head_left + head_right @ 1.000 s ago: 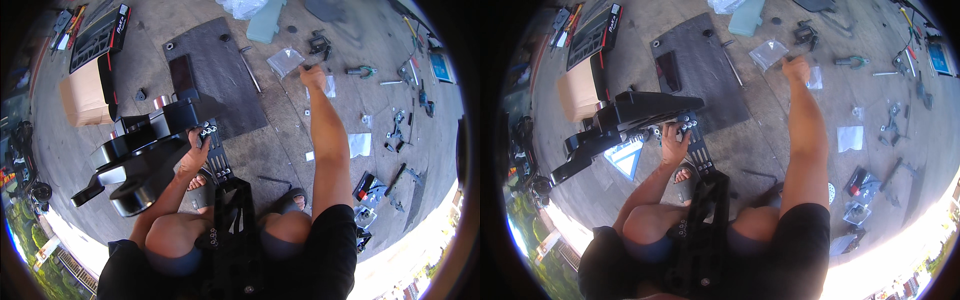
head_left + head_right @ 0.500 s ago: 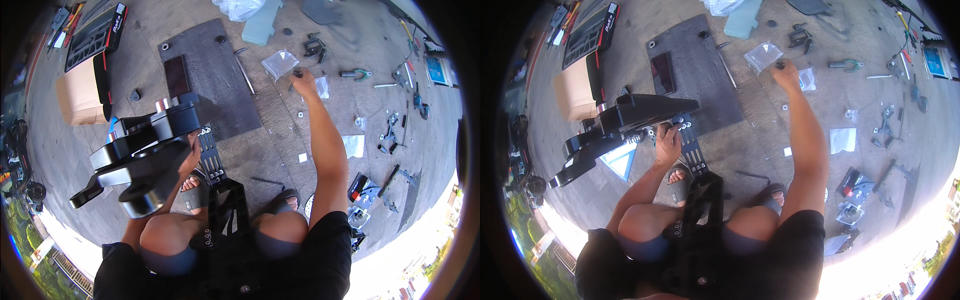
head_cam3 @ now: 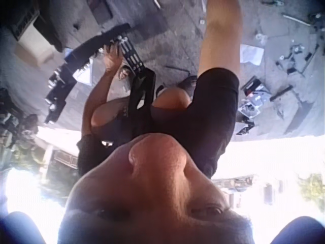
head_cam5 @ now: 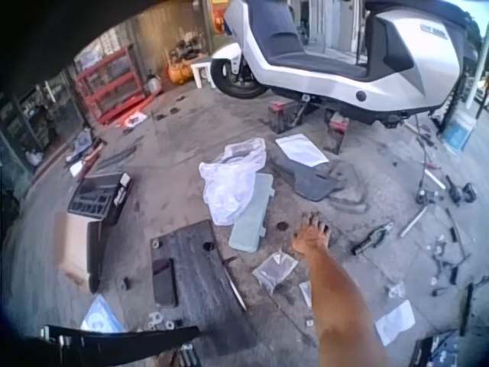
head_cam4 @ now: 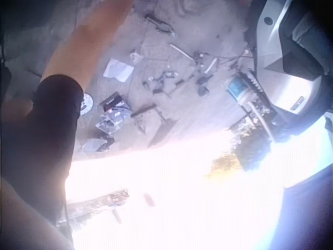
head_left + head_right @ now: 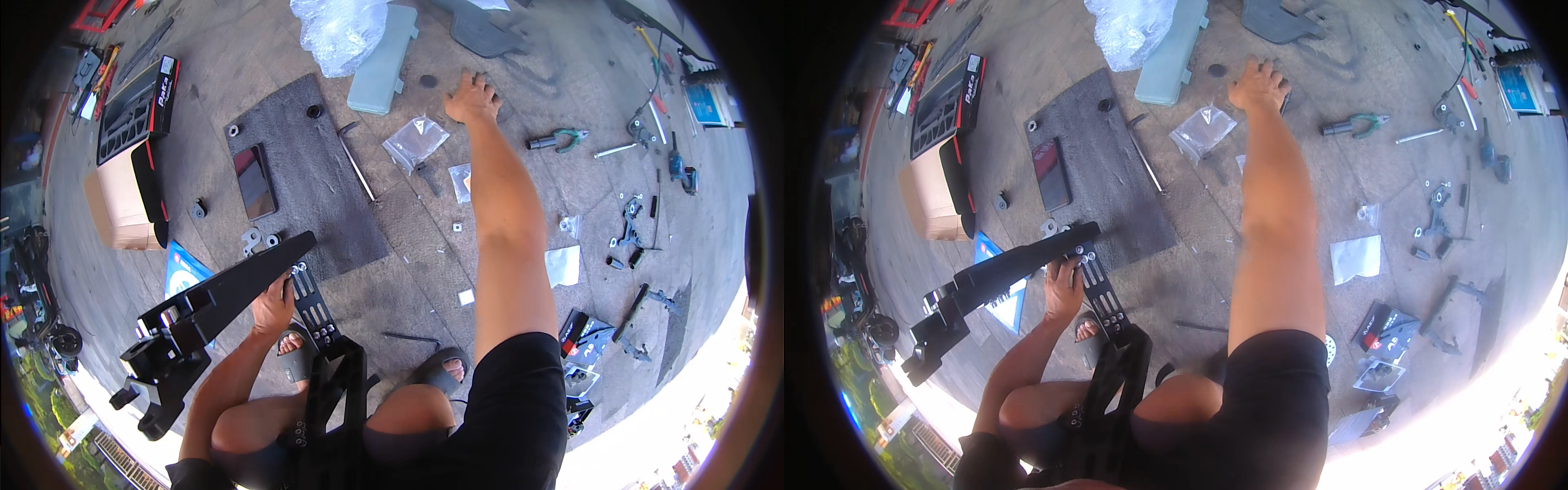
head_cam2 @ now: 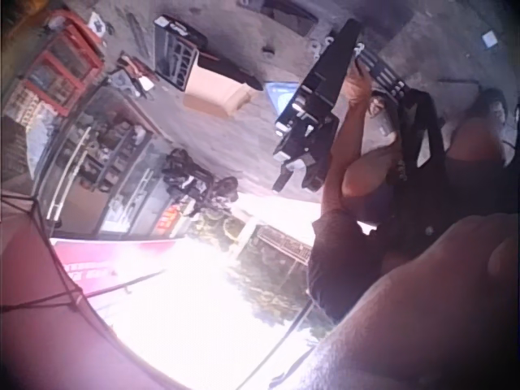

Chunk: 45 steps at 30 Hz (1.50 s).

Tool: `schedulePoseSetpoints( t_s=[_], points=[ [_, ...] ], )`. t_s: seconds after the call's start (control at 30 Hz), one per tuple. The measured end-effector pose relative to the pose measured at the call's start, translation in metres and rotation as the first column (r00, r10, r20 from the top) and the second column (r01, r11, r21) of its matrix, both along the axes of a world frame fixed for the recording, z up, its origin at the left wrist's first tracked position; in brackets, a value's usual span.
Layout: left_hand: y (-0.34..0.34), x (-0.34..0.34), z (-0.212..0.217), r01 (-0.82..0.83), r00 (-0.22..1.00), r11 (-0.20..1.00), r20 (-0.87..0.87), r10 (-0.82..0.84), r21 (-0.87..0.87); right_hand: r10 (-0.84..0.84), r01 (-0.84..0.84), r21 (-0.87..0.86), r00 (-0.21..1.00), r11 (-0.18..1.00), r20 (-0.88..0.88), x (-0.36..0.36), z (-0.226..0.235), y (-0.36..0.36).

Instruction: The person assembles a black metal frame by attaching brackets and tightening bolts. They use a T-handle hex key to secure the components and periodically reposition the frame to access different fastening points.

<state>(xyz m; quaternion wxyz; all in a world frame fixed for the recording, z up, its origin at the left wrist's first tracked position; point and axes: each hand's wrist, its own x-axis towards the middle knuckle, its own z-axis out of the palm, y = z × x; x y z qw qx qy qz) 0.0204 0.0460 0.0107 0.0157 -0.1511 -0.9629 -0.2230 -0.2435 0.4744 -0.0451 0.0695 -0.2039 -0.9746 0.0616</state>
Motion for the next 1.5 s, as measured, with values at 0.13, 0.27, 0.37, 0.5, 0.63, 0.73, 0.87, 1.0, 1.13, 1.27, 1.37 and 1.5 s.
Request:
schedulePoseSetpoints(
  t_s=[0.13,0.27,0.37,0.5,0.63,0.73,0.87,1.0,1.13,1.27,1.37,1.5],
  points=[
    [0.001,-0.004,0.000,-0.055,0.998,0.997,0.028,0.057,-0.047,-0.004,-0.004,0.039,0.979,0.999,0.204,-0.006,-0.016,0.002],
    [0.005,-0.004,0.000,0.007,1.000,0.999,-0.022,-0.007,-0.036,0.021,-0.041,0.087,0.974,0.995,0.224,-0.004,-0.023,-0.003],
    [0.007,-0.003,0.001,0.021,0.999,0.999,-0.041,-0.022,-0.036,0.069,-0.084,0.104,0.988,0.991,0.139,0.004,-0.019,-0.011],
    [0.006,-0.001,-0.001,-0.072,0.997,0.997,0.022,0.072,0.014,0.251,-0.244,-0.060,0.931,0.968,0.266,0.013,-0.005,-0.022],
    [0.006,-0.001,-0.002,-0.081,0.997,0.997,0.009,0.081,0.012,0.275,-0.258,-0.094,0.917,0.961,0.290,0.024,-0.006,-0.038],
    [0.004,0.001,-0.002,-0.035,0.999,0.999,0.009,0.035,0.024,0.100,-0.074,-0.101,0.956,0.992,0.277,0.025,-0.013,-0.048],
    [-0.002,0.005,-0.007,-0.166,0.976,0.986,0.138,0.166,-0.015,0.127,-0.225,-0.331,0.948,0.917,-0.291,0.051,0.001,-0.058],
    [-0.006,0.005,-0.015,-0.087,0.996,0.995,0.030,0.086,0.056,0.303,-0.098,-0.911,0.952,0.401,0.031,0.143,0.045,-0.071],
    [-0.008,0.007,-0.012,-0.064,0.998,0.984,0.013,0.063,0.166,0.580,-0.095,-0.926,0.802,0.365,0.147,0.220,0.064,-0.120],
    [-0.011,0.009,-0.008,-0.081,0.996,0.965,-0.005,0.085,0.248,0.516,-0.218,-0.961,0.851,0.173,-0.100,0.256,0.037,-0.193],
    [-0.014,0.010,-0.011,-0.098,0.994,0.946,-0.025,0.111,0.308,0.465,-0.177,-0.984,0.874,0.037,-0.140,0.262,0.009,-0.220],
    [-0.015,0.012,-0.023,-0.111,0.988,0.914,-0.053,0.142,0.390,0.477,-0.349,-0.905,0.855,0.243,-0.202,0.260,-0.002,-0.236]
  ],
)
